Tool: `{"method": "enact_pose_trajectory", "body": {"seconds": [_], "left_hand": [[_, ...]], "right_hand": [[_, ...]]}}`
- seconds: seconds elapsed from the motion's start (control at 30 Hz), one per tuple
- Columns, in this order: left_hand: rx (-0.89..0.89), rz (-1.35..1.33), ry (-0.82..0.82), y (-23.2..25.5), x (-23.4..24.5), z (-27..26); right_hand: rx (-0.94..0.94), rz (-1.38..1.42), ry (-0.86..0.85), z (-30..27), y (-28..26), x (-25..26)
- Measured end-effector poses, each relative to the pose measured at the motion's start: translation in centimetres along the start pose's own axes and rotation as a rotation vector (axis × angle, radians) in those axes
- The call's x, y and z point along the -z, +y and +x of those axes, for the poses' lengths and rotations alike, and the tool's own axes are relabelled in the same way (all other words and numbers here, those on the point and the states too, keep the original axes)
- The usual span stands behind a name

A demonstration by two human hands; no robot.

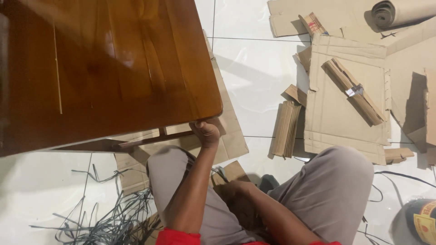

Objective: Wrapping a wooden chair leg with cardboard and cutting cardboard rolls with scissors

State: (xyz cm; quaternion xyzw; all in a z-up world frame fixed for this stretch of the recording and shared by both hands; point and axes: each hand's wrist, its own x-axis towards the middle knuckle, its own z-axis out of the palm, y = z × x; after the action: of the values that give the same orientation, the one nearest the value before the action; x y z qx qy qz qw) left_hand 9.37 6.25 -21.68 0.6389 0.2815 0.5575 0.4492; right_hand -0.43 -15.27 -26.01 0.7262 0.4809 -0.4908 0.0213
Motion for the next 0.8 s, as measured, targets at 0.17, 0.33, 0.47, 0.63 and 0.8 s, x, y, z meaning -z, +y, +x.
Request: {"method": "enact_pose_trajectory", "body": {"seconds": [0.17, 0.33, 0.47, 0.63, 0.8], "left_hand": [[-0.049, 0.026, -0.021, 4.7, 0.4, 1.2], [-0.125, 0.084, 0.008, 9.5, -0.2, 2.2], [-0.142, 0.088, -0.035, 3.7, -0.5, -1.1], [-0.125, 0.088, -0.042, 1.1, 0.7, -3.4], [-0.25, 0.259, -0.101, 4.5, 0.9, -1.2]], "right_hand": [[-0.162, 0.066, 0.032, -5.4, -3.8, 4.2], [-0.31, 0.13, 0.064, -10.5, -7.4, 10.2], [-0.345, 0.19, 0.227, -10.4, -5.3, 12.5], [-0.384, 0.398, 0.569, -10.0, -1.6, 15.5], [0.015, 0.684, 0.902, -15.7, -6.8, 22.6]]}}
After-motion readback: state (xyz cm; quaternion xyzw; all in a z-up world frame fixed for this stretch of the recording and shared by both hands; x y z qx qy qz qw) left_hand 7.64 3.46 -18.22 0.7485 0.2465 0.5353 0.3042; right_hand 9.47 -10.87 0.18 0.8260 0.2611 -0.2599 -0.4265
